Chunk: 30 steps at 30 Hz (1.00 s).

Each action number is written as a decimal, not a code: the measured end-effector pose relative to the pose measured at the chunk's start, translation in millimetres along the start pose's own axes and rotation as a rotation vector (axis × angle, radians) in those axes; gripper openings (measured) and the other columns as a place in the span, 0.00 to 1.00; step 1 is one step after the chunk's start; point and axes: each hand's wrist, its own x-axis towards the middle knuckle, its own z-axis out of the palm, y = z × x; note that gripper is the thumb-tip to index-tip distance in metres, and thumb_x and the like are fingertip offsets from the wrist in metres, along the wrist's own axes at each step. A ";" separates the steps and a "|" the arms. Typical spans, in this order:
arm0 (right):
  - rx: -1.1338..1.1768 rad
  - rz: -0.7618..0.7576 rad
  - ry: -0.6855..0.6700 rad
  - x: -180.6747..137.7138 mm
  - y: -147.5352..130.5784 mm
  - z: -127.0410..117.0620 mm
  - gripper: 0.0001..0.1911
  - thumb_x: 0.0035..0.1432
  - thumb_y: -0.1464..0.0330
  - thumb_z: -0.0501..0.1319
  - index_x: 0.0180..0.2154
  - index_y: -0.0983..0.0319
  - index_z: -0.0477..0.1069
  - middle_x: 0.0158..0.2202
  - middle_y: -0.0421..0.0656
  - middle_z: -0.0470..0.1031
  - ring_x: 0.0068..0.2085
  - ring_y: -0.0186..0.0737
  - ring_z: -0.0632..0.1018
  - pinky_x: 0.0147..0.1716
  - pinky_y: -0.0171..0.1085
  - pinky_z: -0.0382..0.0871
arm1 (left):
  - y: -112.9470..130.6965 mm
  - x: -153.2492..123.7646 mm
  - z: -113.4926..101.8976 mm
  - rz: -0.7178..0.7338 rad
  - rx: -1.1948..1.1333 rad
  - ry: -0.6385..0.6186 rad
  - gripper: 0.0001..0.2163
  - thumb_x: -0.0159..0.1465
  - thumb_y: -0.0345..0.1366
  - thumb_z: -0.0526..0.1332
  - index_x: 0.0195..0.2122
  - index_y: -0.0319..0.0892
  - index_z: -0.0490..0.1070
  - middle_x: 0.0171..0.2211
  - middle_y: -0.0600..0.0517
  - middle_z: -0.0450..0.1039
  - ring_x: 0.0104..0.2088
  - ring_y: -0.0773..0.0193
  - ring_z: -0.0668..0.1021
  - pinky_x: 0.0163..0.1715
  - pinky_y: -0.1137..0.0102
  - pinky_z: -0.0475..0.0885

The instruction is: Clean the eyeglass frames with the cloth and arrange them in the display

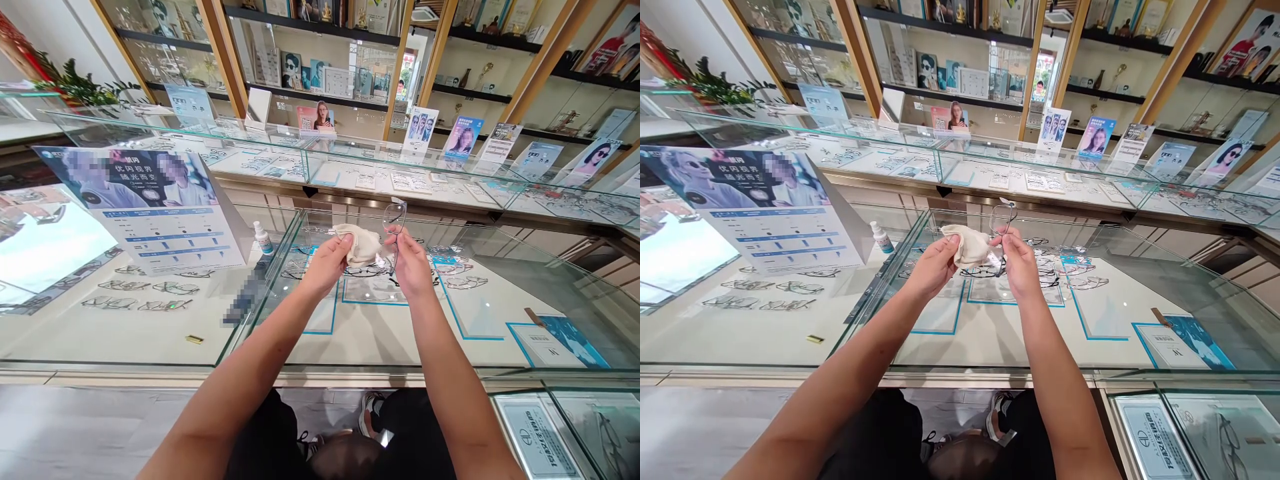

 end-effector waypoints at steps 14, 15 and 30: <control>0.050 0.039 -0.058 -2.1 9.9 13.2 0.26 0.62 0.41 0.70 0.32 0.57 0.81 0.57 0.48 0.76 0.64 0.53 0.76 0.62 0.46 0.72 | -10.0 -12.1 15.2 -0.078 0.102 -0.177 0.27 0.62 0.62 0.74 0.36 0.39 0.76 0.27 0.55 0.69 0.27 0.69 0.66 0.30 0.72 0.60; 0.040 0.036 -0.067 -2.3 9.9 13.8 0.26 0.63 0.41 0.69 0.32 0.57 0.81 0.56 0.48 0.76 0.63 0.52 0.77 0.63 0.46 0.72 | -10.9 -11.5 15.0 -0.078 0.098 -0.168 0.27 0.62 0.62 0.74 0.36 0.39 0.76 0.27 0.55 0.68 0.27 0.69 0.66 0.30 0.72 0.60; 0.093 0.080 0.043 -5.0 15.6 16.9 0.21 0.56 0.46 0.77 0.35 0.56 0.82 0.47 0.44 0.82 0.52 0.46 0.82 0.54 0.41 0.76 | -13.8 -8.9 14.8 -0.036 0.129 -0.078 0.28 0.59 0.62 0.76 0.28 0.40 0.70 0.24 0.57 0.65 0.25 0.71 0.64 0.29 0.71 0.58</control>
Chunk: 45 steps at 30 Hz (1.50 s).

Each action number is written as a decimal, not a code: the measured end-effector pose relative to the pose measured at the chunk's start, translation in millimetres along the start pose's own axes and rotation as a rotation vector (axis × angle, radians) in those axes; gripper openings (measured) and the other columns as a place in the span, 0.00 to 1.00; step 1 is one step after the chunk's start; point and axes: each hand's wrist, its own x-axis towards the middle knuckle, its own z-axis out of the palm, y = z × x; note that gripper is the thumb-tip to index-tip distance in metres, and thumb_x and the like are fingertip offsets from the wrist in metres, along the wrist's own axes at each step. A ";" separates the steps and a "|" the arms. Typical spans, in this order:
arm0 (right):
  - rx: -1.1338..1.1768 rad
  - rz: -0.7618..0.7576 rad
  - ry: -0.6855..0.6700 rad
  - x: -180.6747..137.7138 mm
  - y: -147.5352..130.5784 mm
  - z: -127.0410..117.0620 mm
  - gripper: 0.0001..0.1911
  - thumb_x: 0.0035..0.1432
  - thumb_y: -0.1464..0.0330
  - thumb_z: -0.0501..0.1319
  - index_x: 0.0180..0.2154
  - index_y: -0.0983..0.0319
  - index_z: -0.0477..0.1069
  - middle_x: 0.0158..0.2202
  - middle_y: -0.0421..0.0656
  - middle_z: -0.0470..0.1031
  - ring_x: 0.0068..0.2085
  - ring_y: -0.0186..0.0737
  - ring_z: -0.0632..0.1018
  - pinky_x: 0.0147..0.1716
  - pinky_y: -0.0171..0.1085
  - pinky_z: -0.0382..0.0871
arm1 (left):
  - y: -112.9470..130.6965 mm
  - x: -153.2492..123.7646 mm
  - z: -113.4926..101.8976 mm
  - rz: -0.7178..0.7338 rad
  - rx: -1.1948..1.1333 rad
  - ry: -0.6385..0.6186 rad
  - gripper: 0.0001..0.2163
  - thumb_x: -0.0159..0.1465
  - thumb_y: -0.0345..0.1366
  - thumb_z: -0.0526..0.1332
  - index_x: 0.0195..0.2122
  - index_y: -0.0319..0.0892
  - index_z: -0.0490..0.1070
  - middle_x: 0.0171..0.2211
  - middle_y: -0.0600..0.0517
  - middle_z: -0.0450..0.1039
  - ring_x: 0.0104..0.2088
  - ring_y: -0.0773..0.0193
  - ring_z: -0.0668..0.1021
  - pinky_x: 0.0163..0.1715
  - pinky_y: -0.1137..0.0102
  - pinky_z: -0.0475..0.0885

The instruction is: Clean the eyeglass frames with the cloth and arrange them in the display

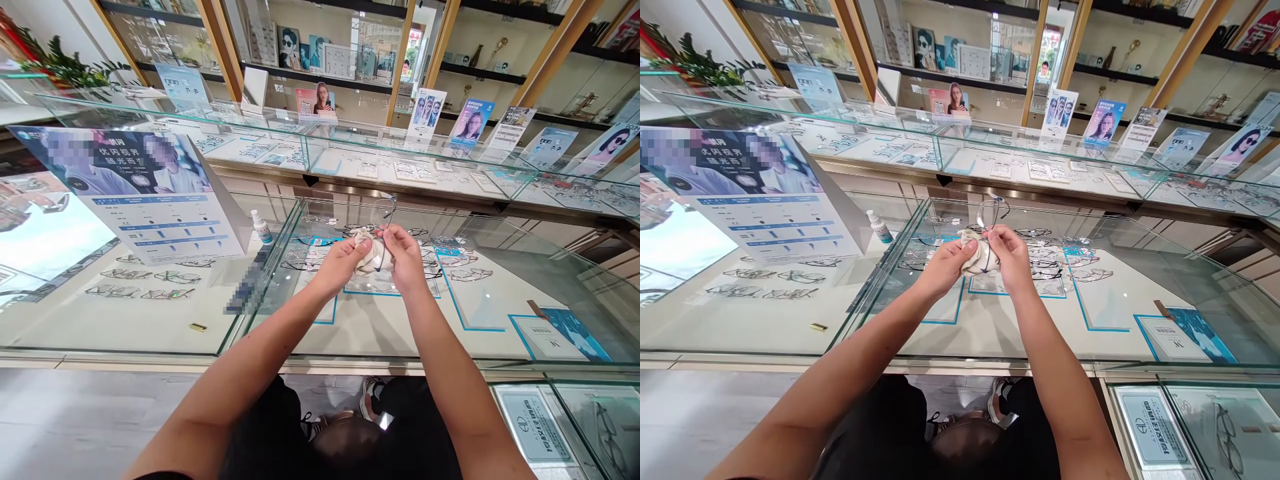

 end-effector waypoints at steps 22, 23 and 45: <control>-0.032 -0.055 -0.083 -0.4 -5.1 2.9 0.16 0.57 0.50 0.77 0.33 0.53 0.83 0.38 0.41 0.78 0.39 0.39 0.76 0.34 0.36 0.69 | -3.3 2.3 -6.3 -0.060 -0.030 0.035 0.26 0.56 0.58 0.79 0.35 0.38 0.78 0.27 0.55 0.70 0.27 0.71 0.66 0.30 0.72 0.58; -0.033 -0.077 -0.087 -0.4 -4.9 2.7 0.14 0.58 0.51 0.76 0.33 0.53 0.83 0.38 0.41 0.78 0.39 0.39 0.76 0.35 0.36 0.69 | -3.3 2.6 -6.5 -0.067 -0.038 0.033 0.26 0.56 0.58 0.79 0.36 0.38 0.79 0.27 0.55 0.71 0.28 0.70 0.67 0.31 0.72 0.59; -0.241 -0.244 -0.140 3.3 -1.7 -2.4 0.18 0.62 0.48 0.74 0.33 0.54 0.84 0.39 0.44 0.82 0.44 0.46 0.79 0.43 0.44 0.71 | -1.4 5.4 -7.3 -0.134 -0.168 0.046 0.26 0.49 0.53 0.84 0.40 0.40 0.82 0.31 0.54 0.78 0.29 0.70 0.74 0.31 0.73 0.65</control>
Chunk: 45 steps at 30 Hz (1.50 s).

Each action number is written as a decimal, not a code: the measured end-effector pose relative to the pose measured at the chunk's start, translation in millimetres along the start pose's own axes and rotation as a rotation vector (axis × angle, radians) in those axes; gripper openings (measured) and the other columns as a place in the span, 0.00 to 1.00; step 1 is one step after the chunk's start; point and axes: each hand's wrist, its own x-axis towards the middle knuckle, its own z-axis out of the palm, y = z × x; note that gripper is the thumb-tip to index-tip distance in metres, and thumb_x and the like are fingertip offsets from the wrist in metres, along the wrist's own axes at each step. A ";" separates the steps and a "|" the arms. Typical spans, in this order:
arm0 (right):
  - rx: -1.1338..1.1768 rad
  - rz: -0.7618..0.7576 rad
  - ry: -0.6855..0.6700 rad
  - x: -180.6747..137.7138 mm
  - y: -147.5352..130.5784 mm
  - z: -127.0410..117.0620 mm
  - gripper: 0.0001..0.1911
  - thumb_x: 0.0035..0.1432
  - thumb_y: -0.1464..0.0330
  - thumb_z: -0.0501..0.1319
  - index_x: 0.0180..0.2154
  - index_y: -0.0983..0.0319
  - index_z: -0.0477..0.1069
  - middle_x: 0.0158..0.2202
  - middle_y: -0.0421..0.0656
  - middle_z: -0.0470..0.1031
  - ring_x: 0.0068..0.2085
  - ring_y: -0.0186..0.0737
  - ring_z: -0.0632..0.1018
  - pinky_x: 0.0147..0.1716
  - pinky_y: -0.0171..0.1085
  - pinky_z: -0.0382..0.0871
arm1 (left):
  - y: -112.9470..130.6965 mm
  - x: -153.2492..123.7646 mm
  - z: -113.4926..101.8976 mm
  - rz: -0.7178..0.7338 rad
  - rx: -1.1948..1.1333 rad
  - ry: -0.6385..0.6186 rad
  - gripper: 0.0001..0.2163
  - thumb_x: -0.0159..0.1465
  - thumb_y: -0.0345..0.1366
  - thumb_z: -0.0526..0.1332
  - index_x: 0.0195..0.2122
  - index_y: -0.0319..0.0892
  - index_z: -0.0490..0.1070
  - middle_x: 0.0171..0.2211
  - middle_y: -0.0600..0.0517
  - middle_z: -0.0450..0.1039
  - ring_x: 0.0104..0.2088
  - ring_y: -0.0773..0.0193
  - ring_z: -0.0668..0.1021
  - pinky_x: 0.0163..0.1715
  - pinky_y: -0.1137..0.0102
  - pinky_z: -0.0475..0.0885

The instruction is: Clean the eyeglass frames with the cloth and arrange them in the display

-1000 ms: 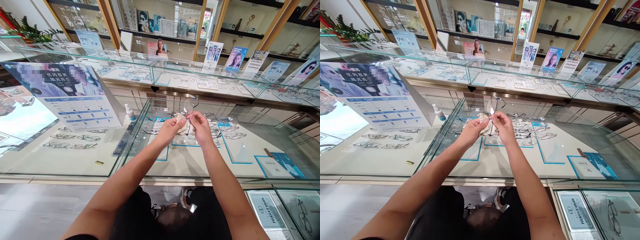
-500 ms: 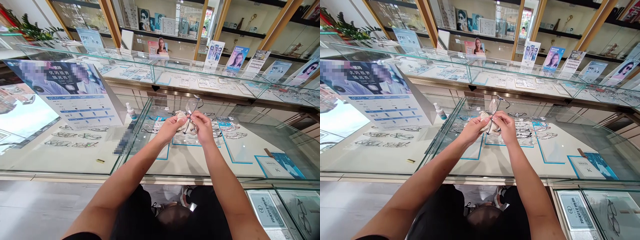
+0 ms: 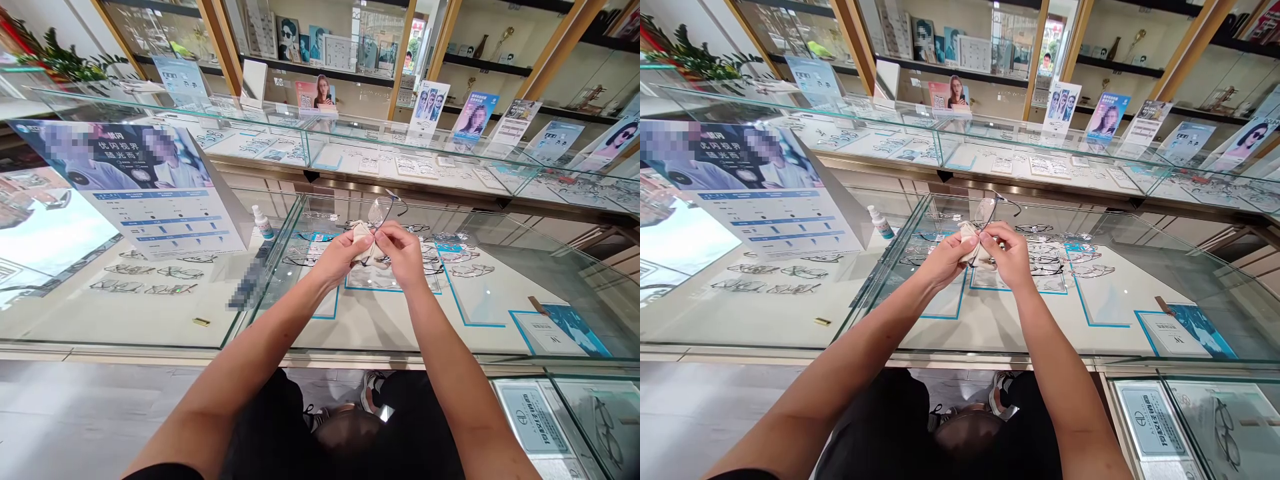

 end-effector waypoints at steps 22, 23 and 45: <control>0.122 0.137 0.110 -2.2 1.4 6.0 0.16 0.63 0.50 0.71 0.33 0.55 0.82 0.39 0.42 0.77 0.42 0.43 0.77 0.45 0.40 0.71 | -2.3 -0.7 -1.2 0.038 0.076 -0.126 0.26 0.48 0.43 0.85 0.44 0.38 0.82 0.37 0.49 0.83 0.36 0.64 0.80 0.41 0.69 0.74; 0.116 0.140 0.116 -2.0 0.5 6.0 0.17 0.63 0.49 0.71 0.33 0.55 0.82 0.39 0.42 0.77 0.42 0.43 0.77 0.46 0.41 0.72 | -2.1 -1.1 -1.0 0.036 0.077 -0.130 0.26 0.48 0.42 0.86 0.45 0.38 0.82 0.37 0.49 0.83 0.37 0.63 0.80 0.42 0.69 0.74; 0.074 0.140 0.034 -2.6 -7.1 9.8 0.24 0.60 0.43 0.72 0.30 0.56 0.75 0.36 0.41 0.73 0.39 0.41 0.74 0.42 0.40 0.70 | -3.5 1.0 -0.7 0.039 0.106 -0.032 0.28 0.51 0.56 0.82 0.42 0.39 0.83 0.30 0.54 0.77 0.30 0.68 0.75 0.35 0.71 0.69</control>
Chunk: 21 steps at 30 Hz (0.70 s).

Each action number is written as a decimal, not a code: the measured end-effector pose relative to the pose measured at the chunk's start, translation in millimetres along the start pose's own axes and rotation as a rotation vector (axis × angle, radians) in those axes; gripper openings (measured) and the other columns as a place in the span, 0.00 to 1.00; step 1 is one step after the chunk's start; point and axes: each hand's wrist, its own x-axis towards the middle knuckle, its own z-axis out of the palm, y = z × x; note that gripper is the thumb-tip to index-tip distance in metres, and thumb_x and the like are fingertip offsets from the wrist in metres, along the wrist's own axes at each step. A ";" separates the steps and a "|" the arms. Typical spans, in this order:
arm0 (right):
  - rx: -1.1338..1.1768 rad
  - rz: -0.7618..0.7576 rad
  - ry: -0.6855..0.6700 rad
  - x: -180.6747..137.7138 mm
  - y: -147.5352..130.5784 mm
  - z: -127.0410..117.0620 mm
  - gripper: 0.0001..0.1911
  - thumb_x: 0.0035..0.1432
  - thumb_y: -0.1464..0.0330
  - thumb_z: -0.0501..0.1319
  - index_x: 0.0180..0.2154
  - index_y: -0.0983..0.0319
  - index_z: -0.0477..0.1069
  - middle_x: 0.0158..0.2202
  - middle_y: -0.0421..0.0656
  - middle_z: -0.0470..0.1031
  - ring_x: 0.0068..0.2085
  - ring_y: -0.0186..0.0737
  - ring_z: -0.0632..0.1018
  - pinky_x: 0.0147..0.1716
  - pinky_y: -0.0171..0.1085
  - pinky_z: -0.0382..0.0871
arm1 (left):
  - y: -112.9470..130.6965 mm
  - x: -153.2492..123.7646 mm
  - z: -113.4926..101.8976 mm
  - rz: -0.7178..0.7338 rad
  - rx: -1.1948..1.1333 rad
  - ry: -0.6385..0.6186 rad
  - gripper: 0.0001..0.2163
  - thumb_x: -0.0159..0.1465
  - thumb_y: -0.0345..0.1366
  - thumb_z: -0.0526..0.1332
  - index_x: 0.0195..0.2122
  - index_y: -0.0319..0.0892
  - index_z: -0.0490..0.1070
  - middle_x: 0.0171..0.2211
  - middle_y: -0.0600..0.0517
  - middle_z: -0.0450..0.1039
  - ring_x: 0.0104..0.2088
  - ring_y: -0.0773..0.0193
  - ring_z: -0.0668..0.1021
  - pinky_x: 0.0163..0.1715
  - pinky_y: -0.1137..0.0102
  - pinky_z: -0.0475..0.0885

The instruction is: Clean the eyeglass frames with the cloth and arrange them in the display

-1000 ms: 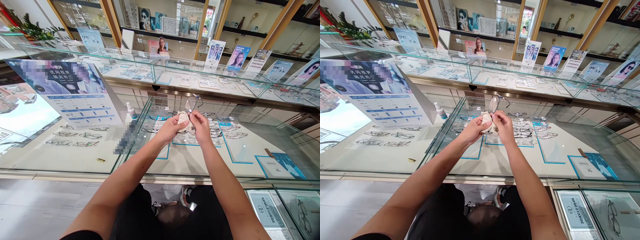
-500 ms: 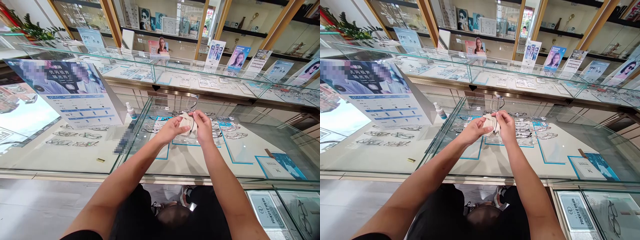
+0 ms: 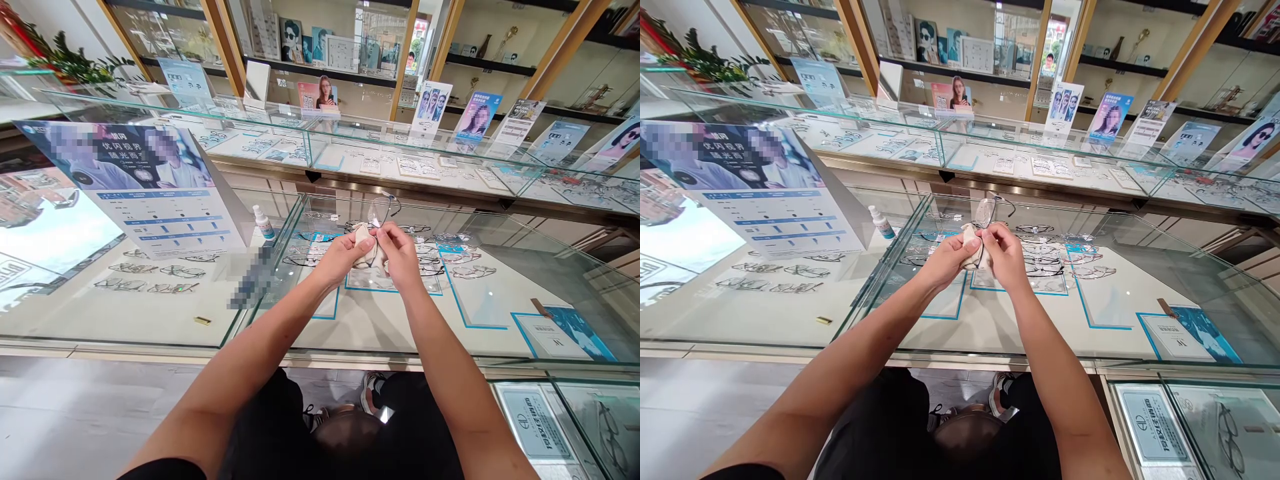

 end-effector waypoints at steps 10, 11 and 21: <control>0.052 0.160 0.187 -0.5 12.6 3.4 0.22 0.49 0.57 0.77 0.40 0.56 0.72 0.36 0.37 0.75 0.35 0.36 0.72 0.37 0.36 0.69 | -4.9 -3.7 6.6 0.110 0.158 0.004 0.23 0.51 0.45 0.83 0.43 0.39 0.82 0.38 0.50 0.82 0.36 0.64 0.77 0.39 0.70 0.72; 0.072 0.176 0.202 0.2 11.6 3.3 0.21 0.48 0.58 0.77 0.40 0.56 0.72 0.34 0.36 0.74 0.34 0.36 0.72 0.36 0.36 0.69 | -5.6 -4.0 6.8 0.112 0.155 0.001 0.24 0.51 0.44 0.83 0.44 0.39 0.82 0.39 0.49 0.82 0.37 0.63 0.78 0.40 0.70 0.72; 0.337 0.310 0.000 1.6 -3.9 2.2 0.25 0.49 0.65 0.65 0.51 0.56 0.80 0.47 0.45 0.88 0.49 0.50 0.84 0.50 0.47 0.79 | -4.7 -8.1 8.3 0.092 0.176 -0.071 0.27 0.53 0.47 0.83 0.49 0.39 0.82 0.45 0.46 0.83 0.43 0.59 0.81 0.45 0.67 0.74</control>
